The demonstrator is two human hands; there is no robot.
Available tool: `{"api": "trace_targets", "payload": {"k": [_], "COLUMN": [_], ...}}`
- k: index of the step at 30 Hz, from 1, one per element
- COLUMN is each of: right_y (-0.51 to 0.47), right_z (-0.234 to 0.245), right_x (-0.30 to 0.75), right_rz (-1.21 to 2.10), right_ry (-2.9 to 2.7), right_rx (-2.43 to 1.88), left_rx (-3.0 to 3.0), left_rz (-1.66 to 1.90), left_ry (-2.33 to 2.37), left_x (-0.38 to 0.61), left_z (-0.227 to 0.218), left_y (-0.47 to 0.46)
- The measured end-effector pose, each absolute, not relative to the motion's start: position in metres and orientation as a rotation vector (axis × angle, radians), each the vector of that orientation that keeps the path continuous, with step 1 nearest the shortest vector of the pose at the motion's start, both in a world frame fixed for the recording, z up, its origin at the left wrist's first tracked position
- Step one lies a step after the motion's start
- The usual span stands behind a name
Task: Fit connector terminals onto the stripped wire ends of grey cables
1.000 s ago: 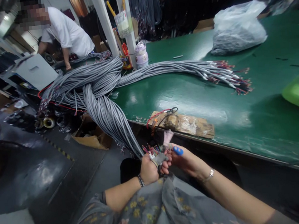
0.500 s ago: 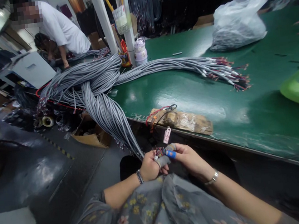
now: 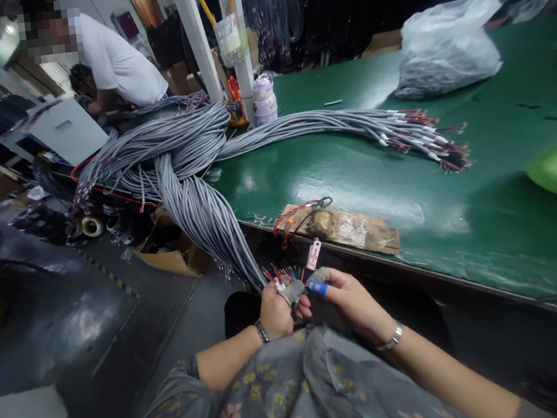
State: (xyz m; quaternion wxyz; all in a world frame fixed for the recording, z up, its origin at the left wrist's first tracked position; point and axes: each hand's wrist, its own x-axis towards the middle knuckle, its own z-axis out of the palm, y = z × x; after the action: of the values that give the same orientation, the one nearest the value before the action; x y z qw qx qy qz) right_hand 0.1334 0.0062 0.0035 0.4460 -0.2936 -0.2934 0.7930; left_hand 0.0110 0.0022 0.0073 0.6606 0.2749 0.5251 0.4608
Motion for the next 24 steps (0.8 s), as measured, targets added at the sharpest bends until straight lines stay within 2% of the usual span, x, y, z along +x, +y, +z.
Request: {"api": "trace_targets", "payload": {"k": [5,10,24], "right_y": [0.010,0.031,0.048], "right_z": [-0.003,-0.010,-0.009], "right_x": [0.142,0.152,0.141], "right_rz": [1.949,1.929,1.903], "right_ry": [-0.767,-0.562,-0.558], "right_rx": [-0.772,-0.838,-0.754], "left_rx": [0.588,0.568,0.587], "left_rz": [1.037,1.011,0.944], "left_ry": [1.176,1.096,1.088], "left_x": [0.010,0.009,0.018], "left_z": [0.010,0.015,0.016], "left_y": [0.002,0.000,0.009]}}
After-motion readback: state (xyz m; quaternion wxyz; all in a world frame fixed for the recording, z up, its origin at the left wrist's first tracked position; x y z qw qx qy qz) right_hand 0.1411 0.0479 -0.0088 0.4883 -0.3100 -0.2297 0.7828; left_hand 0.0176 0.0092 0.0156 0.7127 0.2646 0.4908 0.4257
